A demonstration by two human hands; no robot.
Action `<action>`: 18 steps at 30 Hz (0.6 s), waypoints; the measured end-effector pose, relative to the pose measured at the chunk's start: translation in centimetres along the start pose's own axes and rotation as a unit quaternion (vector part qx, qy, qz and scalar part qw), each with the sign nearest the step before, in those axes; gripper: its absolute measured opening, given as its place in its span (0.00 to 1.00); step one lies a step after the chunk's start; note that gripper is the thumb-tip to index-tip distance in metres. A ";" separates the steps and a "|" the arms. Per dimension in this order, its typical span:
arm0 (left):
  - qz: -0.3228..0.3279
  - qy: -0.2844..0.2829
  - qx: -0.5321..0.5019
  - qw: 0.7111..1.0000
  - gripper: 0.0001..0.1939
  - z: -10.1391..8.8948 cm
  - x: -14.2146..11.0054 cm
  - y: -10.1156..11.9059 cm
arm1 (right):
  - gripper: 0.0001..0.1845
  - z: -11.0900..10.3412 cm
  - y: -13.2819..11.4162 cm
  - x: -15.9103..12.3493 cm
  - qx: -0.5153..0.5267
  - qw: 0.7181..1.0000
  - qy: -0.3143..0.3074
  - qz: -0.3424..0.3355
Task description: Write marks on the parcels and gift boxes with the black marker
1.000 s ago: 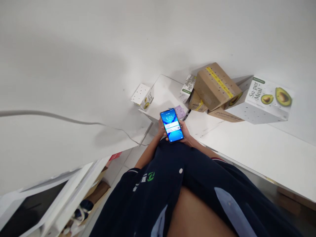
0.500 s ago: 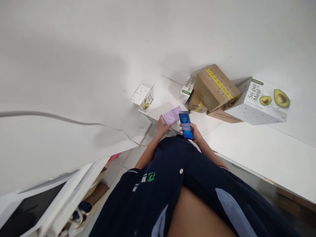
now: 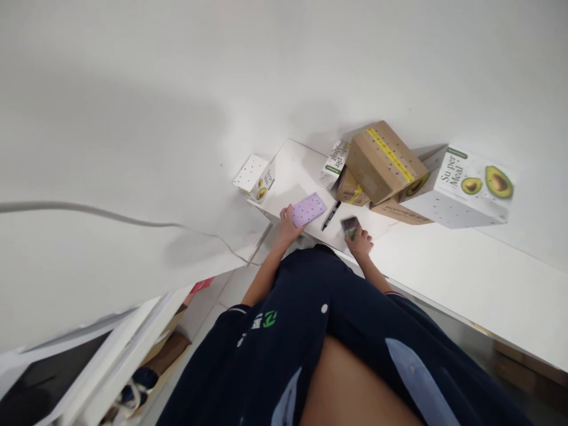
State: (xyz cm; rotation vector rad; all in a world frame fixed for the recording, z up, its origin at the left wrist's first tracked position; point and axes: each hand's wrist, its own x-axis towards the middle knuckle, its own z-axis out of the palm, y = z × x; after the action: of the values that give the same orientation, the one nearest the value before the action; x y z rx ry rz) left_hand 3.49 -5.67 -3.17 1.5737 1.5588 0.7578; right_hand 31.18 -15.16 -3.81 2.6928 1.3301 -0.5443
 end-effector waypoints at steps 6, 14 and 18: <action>-0.083 0.119 0.008 0.989 0.46 -1.7 1.0 0.2 | 0.38 -0.2 -1.2 0.4 -0.003 1.000 0.002 0.009; -0.097 0.127 -0.035 0.986 0.45 -1.0 9.7 2.7 | 0.29 -0.6 -2.3 -1.7 0.021 0.996 0.055 -0.065; -0.046 0.086 -0.090 0.991 0.48 0.7 14.3 4.4 | 0.28 -0.6 -2.0 -2.5 0.027 0.993 0.057 -0.102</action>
State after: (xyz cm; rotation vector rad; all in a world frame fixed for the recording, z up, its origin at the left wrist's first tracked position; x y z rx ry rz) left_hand 7.44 8.70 -1.34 1.3251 1.6246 0.9750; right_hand 28.34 -15.64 -2.22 2.6836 1.6562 -0.4564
